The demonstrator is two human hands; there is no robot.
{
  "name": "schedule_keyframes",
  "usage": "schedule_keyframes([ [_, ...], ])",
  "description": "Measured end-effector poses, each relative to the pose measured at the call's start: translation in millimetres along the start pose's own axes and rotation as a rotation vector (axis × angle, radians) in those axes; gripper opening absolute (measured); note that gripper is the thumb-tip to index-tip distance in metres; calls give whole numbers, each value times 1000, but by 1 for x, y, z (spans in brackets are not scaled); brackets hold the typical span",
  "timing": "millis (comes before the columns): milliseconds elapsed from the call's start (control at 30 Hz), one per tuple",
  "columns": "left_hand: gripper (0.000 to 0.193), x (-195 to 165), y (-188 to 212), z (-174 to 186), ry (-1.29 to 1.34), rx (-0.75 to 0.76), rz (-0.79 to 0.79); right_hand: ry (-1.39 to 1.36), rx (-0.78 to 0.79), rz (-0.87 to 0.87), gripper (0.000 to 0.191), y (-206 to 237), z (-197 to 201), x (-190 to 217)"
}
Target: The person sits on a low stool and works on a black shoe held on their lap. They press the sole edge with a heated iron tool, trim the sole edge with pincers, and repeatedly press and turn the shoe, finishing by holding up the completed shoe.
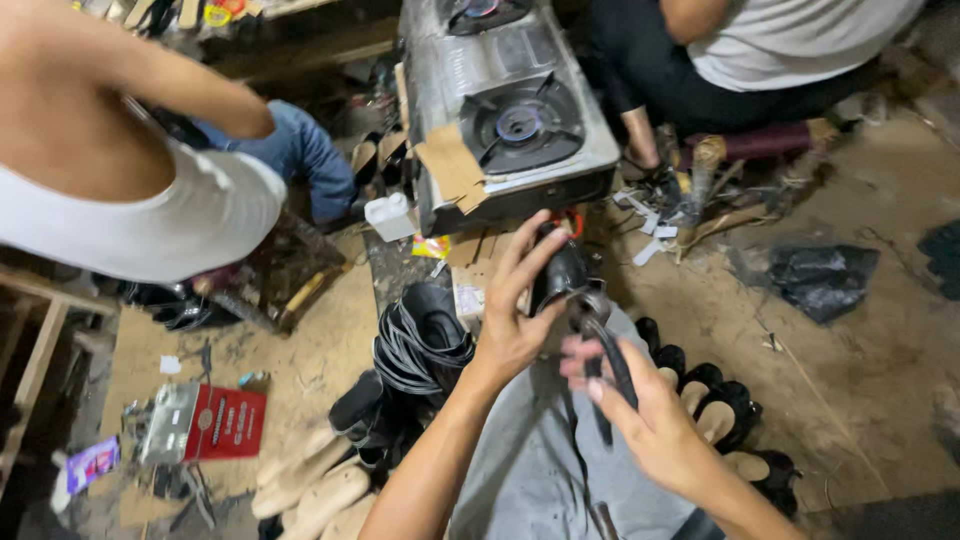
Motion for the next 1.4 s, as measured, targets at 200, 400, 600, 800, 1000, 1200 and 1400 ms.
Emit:
schedule_keyframes([
  [200, 58, 27, 38, -18, 174, 4, 271, 694, 607, -382, 19, 76, -15, -51],
  [400, 55, 8, 94, -47, 162, 99, 282, 283, -304, 57, 54, 28, 21, -24],
  [600, 55, -1, 101, -44, 158, 53, 281, 185, -285, -6, 53, 6, 9, -29],
  [800, 60, -18, 99, -38, 166, 74, 292, -102, -282, -16, 52, 12, 10, -36],
  [1000, 73, -46, 62, -19, 40, 131, -72, -192, -88, 306, 57, -2, 13, 22],
  [1200, 92, -44, 57, -10, -41, 180, -140, 543, -239, 362, 64, 3, 5, 58],
  [1400, 95, -35, 95, -6, 15, 39, 75, 429, -256, 387, 55, 41, 1, 45],
])
Point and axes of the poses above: each hand's wrist, its own y-axis away from the middle knuckle, its own z-axis out of the back of the hand, x = y × z, the point moved 8 cm from there along -y, towards the middle knuckle, and after that the axes turned 6 degrees about -y, right-handed, at the moved point
